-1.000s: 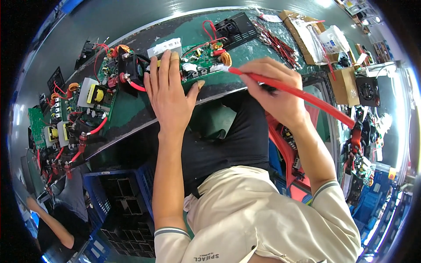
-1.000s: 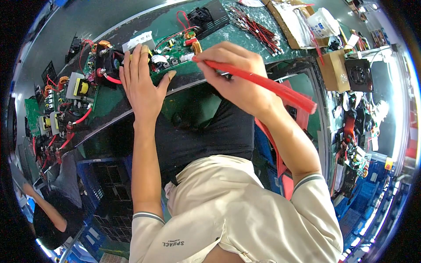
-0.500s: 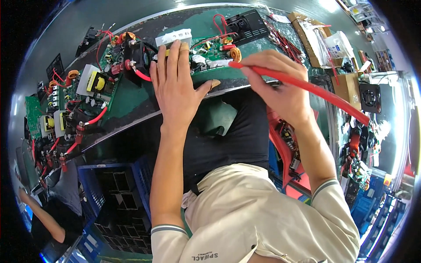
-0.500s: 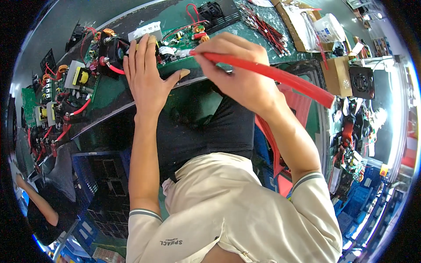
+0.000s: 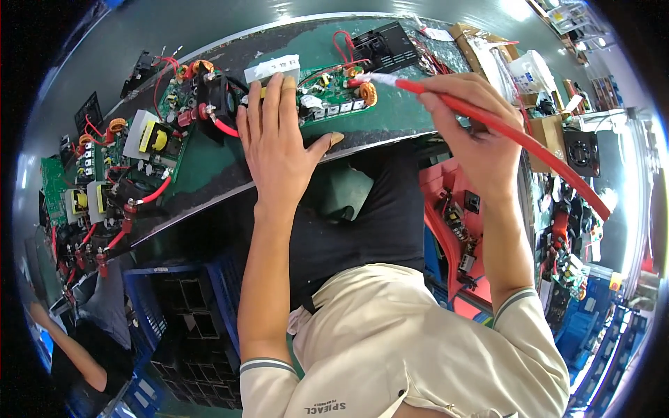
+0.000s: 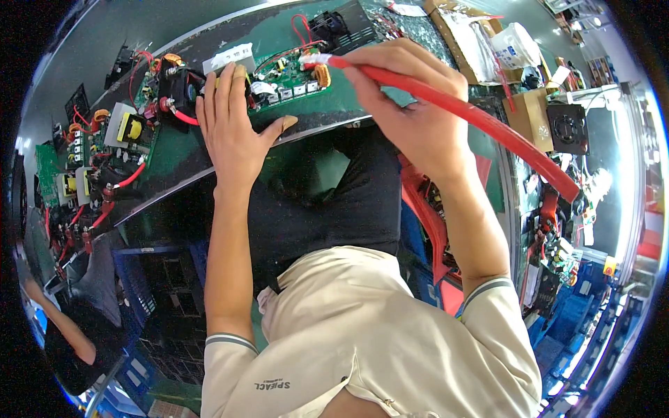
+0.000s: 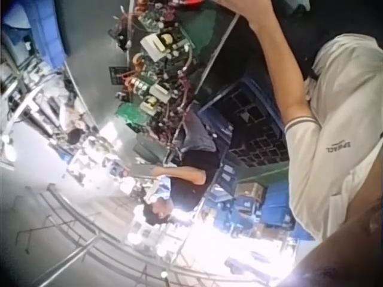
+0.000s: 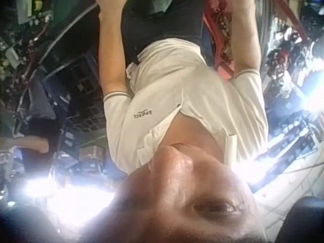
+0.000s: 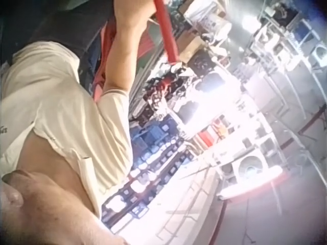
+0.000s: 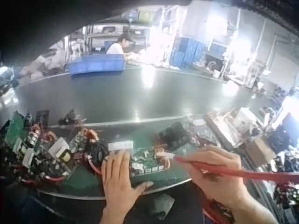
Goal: Assembling electronic components and cooling fans onto printed circuit boards on a factory production line.
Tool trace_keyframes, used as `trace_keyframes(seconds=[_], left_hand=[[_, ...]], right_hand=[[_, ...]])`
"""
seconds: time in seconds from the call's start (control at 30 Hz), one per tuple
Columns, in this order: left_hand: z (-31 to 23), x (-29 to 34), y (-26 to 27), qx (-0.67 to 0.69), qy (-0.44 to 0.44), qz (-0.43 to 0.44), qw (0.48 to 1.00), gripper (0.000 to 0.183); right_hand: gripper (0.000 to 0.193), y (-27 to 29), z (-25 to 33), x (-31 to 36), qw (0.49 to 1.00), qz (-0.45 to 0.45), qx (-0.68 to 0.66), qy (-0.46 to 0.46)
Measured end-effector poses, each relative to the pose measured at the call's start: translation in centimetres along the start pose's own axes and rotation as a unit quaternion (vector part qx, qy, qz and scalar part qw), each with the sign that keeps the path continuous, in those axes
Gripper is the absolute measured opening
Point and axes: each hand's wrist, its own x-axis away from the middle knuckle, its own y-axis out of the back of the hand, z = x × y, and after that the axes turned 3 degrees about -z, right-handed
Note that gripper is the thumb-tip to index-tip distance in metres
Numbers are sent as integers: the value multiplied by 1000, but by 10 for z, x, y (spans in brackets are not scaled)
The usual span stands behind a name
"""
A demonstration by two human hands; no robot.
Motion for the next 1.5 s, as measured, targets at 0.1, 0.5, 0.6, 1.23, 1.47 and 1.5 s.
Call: trace_keyframes(seconds=[0.1, 0.5, 0.6, 1.23, 1.47, 1.5], left_hand=[[0, 0, 0, -11, 8, 8, 1000, 95], [0, 0, 1, 5, 5, 0, 1000, 94], [-1, -2, 1, 10, 7, 1, 1000, 95], [2, 3, 1, 33, 9, -15, 999, 94], [5, -2, 3, 39, 19, -1, 999, 94], [6, -3, 5, 34, 14, -2, 999, 94]], right_hand=[[17, -9, -3, 8, 998, 51, -26, 29], [13, -4, -17, -5, 968, 160, -166, -94], [14, -3, -13, -6, 965, 211, -150, -37], [15, -40, 2, -7, 986, 160, -43, -13], [17, -43, -2, -7, 990, 137, -28, 27], [17, -32, -7, -9, 997, 74, -1, 19]])
